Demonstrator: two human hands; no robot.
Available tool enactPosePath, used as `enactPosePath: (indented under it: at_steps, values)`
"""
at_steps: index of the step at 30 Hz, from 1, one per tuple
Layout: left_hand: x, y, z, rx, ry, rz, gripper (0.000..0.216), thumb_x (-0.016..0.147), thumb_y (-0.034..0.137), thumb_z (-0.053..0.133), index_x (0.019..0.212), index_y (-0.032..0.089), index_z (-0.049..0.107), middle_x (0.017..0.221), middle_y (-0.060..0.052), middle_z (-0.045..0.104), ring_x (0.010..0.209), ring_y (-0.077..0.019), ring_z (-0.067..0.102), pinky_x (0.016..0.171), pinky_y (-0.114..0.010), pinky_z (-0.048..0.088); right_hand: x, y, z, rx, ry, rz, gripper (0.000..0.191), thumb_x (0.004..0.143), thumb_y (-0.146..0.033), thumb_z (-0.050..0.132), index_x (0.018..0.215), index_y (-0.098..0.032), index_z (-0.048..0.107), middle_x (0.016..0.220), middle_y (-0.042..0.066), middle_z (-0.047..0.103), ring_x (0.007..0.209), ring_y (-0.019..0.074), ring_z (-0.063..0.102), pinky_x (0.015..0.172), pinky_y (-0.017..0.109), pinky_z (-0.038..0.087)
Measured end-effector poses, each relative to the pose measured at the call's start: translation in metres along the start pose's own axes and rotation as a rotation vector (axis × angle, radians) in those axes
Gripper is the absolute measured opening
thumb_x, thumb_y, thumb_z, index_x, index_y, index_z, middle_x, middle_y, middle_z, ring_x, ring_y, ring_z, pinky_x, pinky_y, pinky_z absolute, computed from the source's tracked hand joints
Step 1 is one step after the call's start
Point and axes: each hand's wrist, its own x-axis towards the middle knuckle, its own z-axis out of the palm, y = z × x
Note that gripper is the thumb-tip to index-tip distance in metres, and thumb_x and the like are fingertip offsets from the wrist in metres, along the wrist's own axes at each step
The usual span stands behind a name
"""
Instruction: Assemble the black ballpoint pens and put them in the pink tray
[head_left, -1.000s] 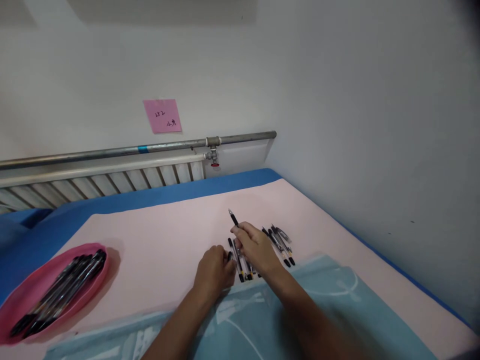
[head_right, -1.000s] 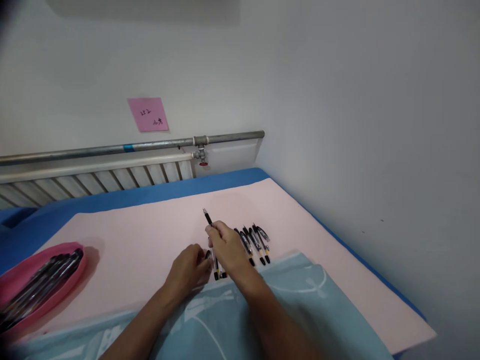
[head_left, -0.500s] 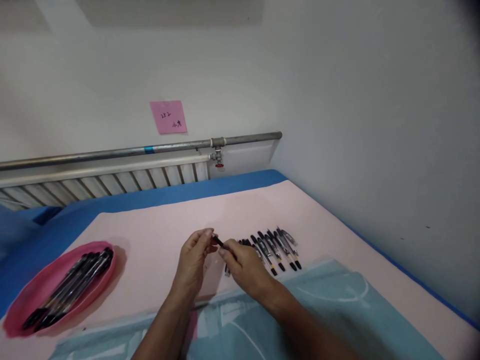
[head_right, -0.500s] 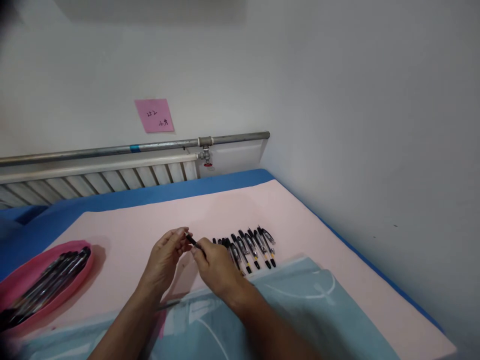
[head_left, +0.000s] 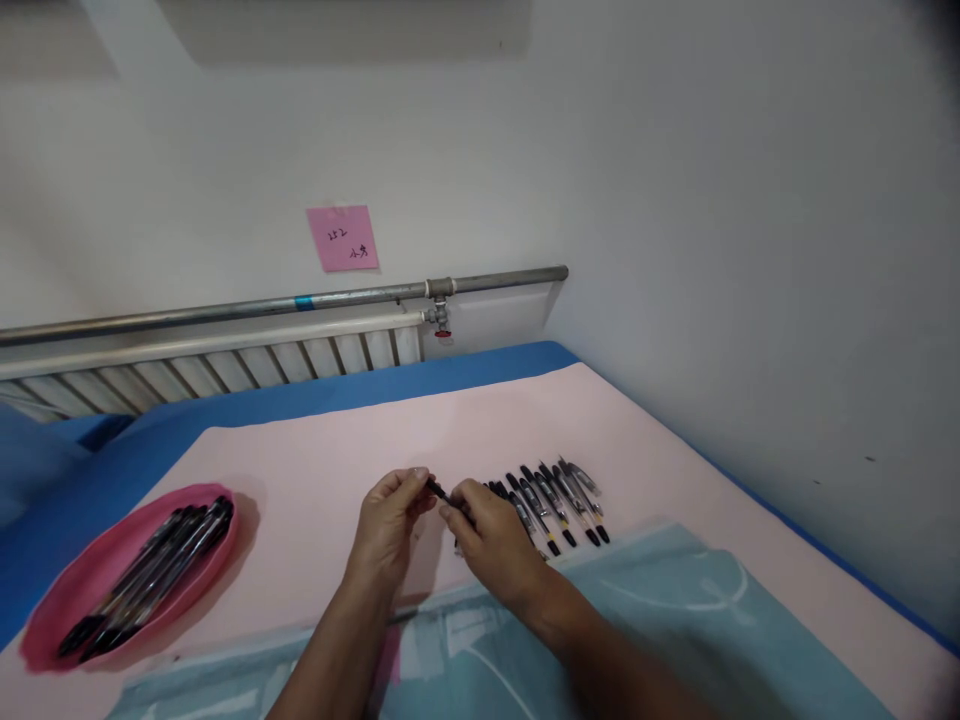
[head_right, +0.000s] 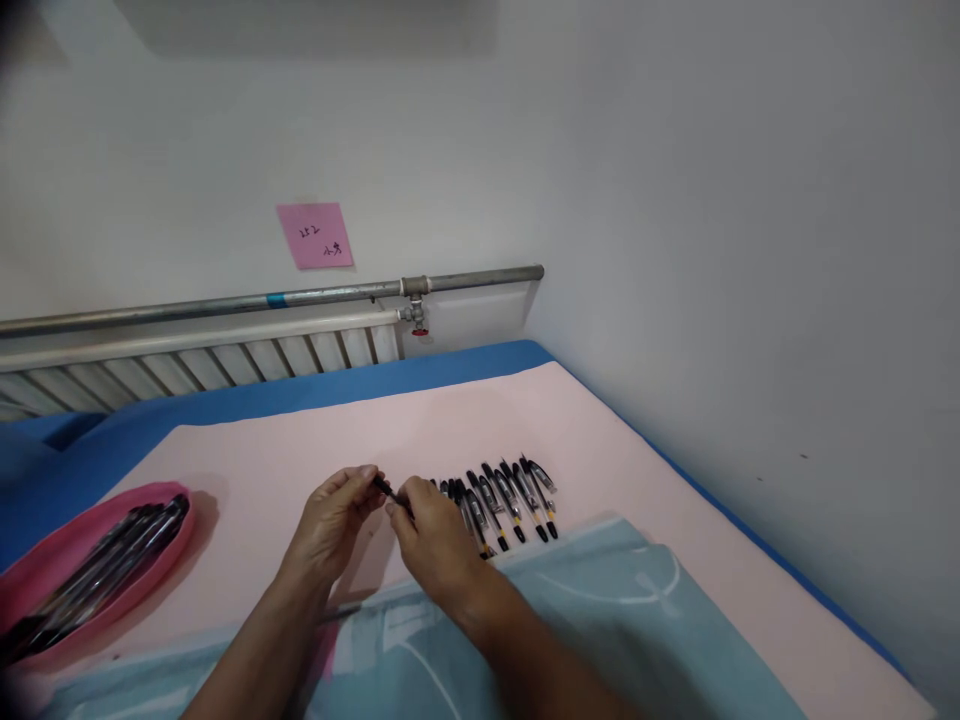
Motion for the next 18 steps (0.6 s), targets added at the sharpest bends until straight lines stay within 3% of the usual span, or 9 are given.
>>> enactPosePath:
  at_steps: [6,11,18]
  values:
    - [0.0017,0.0001,-0.0036,-0.038,-0.039,-0.070,0.023,0.054,0.026,0.078,0.065,0.012,0.065,0.068,-0.002,0.067,0.064,-0.0109,0.060,0.063,-0.023,0.046,0.0000,0.0008,-0.0003,0.059,-0.051,-0.004,0.017,0.086,-0.027,0.041,0.075,-0.020,0.050,0.068,-0.001,0.056,0.063,0.0118,0.050,0.056,0.022,0.033]
    - [0.0025,0.0002,-0.0050,-0.050,0.000,-0.038,0.021,0.055,0.025,0.078,0.061,0.012,0.063,0.065,-0.001,0.065,0.064,-0.0103,0.060,0.063,-0.023,0.046,-0.0003,-0.0002,-0.0017,-0.038,-0.001,0.019,0.009,0.079,-0.023,0.050,0.072,-0.020,0.046,0.069,-0.001,0.055,0.063,0.0120,0.049,0.057,0.022,0.033]
    - [0.0038,0.0011,-0.0057,-0.053,0.011,-0.027,0.021,0.055,0.025,0.078,0.064,0.012,0.064,0.068,-0.002,0.066,0.065,-0.0103,0.060,0.064,-0.023,0.047,0.0003,0.0017,-0.0004,-0.044,-0.044,-0.011,0.014,0.084,-0.027,0.044,0.074,-0.019,0.050,0.069,0.000,0.055,0.063,0.0117,0.049,0.056,0.022,0.032]
